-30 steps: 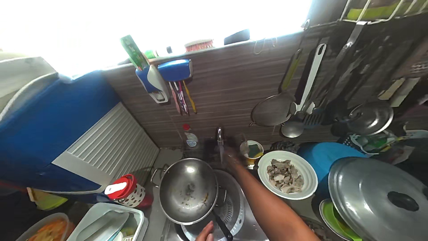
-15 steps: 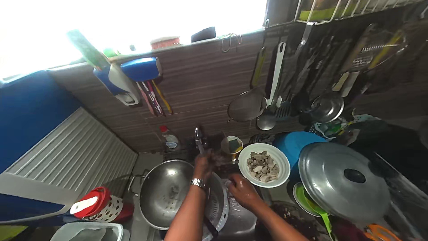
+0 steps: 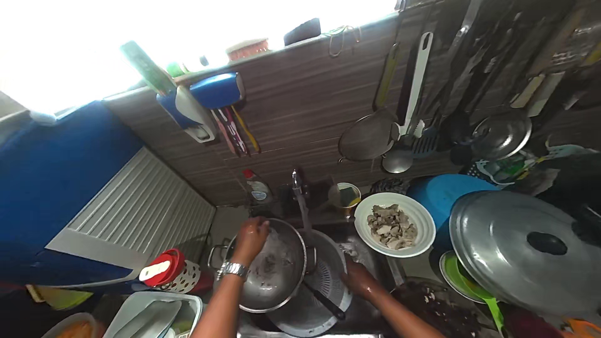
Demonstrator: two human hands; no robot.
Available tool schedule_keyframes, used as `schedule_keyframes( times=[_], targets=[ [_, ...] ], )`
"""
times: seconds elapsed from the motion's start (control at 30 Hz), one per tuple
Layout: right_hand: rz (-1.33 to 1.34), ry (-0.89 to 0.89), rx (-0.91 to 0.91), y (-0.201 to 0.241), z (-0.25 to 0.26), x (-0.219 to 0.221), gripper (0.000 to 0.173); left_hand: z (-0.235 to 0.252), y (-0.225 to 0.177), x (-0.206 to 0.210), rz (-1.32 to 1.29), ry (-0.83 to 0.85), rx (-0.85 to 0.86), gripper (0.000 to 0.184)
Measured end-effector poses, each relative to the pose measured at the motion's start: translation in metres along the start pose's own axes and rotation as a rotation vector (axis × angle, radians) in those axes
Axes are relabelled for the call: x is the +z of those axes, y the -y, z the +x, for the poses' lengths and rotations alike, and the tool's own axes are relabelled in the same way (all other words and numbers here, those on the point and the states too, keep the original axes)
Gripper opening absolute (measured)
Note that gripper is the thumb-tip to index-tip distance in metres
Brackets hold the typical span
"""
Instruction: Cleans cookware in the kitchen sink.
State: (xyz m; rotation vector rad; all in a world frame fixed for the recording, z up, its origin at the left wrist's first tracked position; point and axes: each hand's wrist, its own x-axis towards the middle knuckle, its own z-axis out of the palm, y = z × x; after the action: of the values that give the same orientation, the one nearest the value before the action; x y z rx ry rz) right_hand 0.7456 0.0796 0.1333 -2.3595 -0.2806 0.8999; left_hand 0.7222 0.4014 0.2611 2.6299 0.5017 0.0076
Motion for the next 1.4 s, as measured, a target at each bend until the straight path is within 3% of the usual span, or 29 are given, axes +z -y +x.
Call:
schedule_keyframes(
  times=[0.17,0.3,0.43,0.5,0.73,0.83,0.97,1.17,1.27,1.4],
  targets=[
    [-0.05,-0.009,0.045,0.0,-0.003,-0.003,0.067,-0.025,0.056,-0.016,0.319,0.053,-0.255,0.055],
    [-0.159,-0.064,0.073,0.007,-0.003,-0.001,0.068,-0.039,0.079,0.002,0.329,0.028,-0.291,0.062],
    [-0.276,-0.234,-0.028,0.02,-0.017,-0.001,0.073,-0.045,0.088,0.006,0.33,-0.083,-0.318,0.055],
    [-0.287,-0.22,-0.034,0.028,-0.022,-0.001,0.075,-0.046,0.094,0.003,0.353,-0.088,-0.39,0.054],
    [-0.166,-0.076,0.103,0.002,-0.002,0.002,0.062,-0.059,0.11,-0.017,0.036,-0.081,-0.535,0.043],
    [-0.087,-0.075,0.128,-0.007,0.0,-0.004,0.06,-0.06,0.116,-0.021,-0.269,-0.107,-0.444,0.032],
    [-0.092,-0.048,0.128,0.005,-0.005,-0.009,0.053,-0.063,0.056,-0.036,-0.517,-0.151,-0.188,0.022],
    [-0.087,-0.067,0.157,0.003,-0.008,-0.009,0.058,-0.07,-0.032,-0.104,-0.137,-0.272,0.105,0.024],
    [-0.086,-0.073,0.175,0.0,-0.01,-0.009,0.062,-0.073,-0.043,-0.147,0.075,-0.362,0.209,0.024],
    [-0.104,-0.077,0.171,0.005,-0.025,-0.016,0.064,-0.074,-0.036,-0.194,0.146,-0.413,0.206,0.025]
  ],
)
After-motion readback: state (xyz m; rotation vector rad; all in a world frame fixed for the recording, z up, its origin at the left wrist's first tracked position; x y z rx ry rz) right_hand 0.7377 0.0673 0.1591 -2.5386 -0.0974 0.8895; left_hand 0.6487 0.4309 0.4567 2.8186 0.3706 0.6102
